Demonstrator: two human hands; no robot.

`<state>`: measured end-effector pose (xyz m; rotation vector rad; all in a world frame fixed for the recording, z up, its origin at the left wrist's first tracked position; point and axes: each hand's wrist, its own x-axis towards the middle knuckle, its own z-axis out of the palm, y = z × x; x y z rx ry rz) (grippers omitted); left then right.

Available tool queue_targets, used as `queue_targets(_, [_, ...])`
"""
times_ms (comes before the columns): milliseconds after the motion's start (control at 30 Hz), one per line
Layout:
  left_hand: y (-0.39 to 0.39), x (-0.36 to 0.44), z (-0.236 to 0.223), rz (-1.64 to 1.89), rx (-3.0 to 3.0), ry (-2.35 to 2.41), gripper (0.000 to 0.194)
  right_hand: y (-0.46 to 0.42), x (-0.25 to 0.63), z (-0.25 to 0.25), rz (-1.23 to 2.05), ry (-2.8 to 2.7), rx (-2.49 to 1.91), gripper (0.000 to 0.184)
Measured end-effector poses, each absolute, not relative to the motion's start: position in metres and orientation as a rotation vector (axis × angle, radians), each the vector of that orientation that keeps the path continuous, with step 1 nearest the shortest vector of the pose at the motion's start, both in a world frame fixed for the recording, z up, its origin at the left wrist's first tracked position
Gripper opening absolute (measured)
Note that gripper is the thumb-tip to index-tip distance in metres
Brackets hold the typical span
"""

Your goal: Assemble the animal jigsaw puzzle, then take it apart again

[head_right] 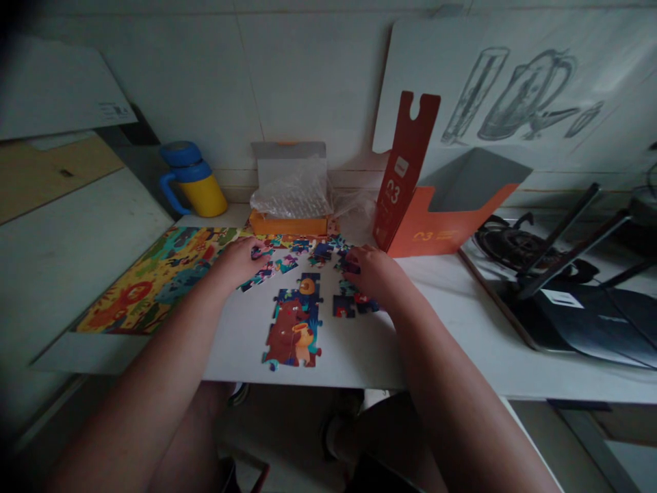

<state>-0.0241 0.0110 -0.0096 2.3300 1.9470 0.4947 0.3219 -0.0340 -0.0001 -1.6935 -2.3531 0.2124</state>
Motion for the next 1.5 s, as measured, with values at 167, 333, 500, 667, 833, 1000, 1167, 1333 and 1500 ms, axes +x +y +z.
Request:
queue_targets(167, [0.013, -0.024, -0.011, 0.492, 2.303, 1.968, 0.022, -0.040, 0.330, 0.003, 0.254, -2.258, -1.736, 0.038])
queue_targets(333, [0.011, -0.024, -0.009, 0.503, 2.278, 1.976, 0.023, -0.043, 0.338, 0.009, 0.236, -2.101, -1.782, 0.042])
queue_targets(500, [0.009, -0.024, -0.010, 0.511, 2.285, 1.970, 0.019, -0.045, 0.353, 0.017, 0.080, -2.026, -1.944, 0.031])
queue_targets(667, [0.008, -0.023, -0.007, 0.481, 2.274, 1.990, 0.019, -0.043, 0.356, 0.018, -0.014, -2.013, -2.006, 0.019])
queue_targets(833, [0.008, -0.022, -0.005, 0.470, 2.261, 2.005, 0.018, -0.042, 0.334, 0.014, 0.052, -2.130, -2.021, 0.026])
queue_targets(1000, [0.009, -0.024, -0.007, 0.478, 2.292, 1.989, 0.019, -0.041, 0.314, 0.002, 0.050, -2.282, -1.973, 0.045])
queue_targets(1167, [0.006, -0.022, -0.004, 0.451, 2.292, 1.994, 0.019, -0.035, 0.312, -0.006, 0.097, -2.276, -1.963, 0.046])
queue_targets(1333, [0.005, -0.020, -0.003, 0.437, 2.288, 2.002, 0.017, -0.035, 0.313, -0.003, 0.133, -2.242, -1.923, 0.039])
queue_targets(1500, [0.005, -0.021, -0.003, 0.447, 2.283, 1.990, 0.014, -0.035, 0.317, 0.002, 0.353, -2.054, -1.855, 0.020])
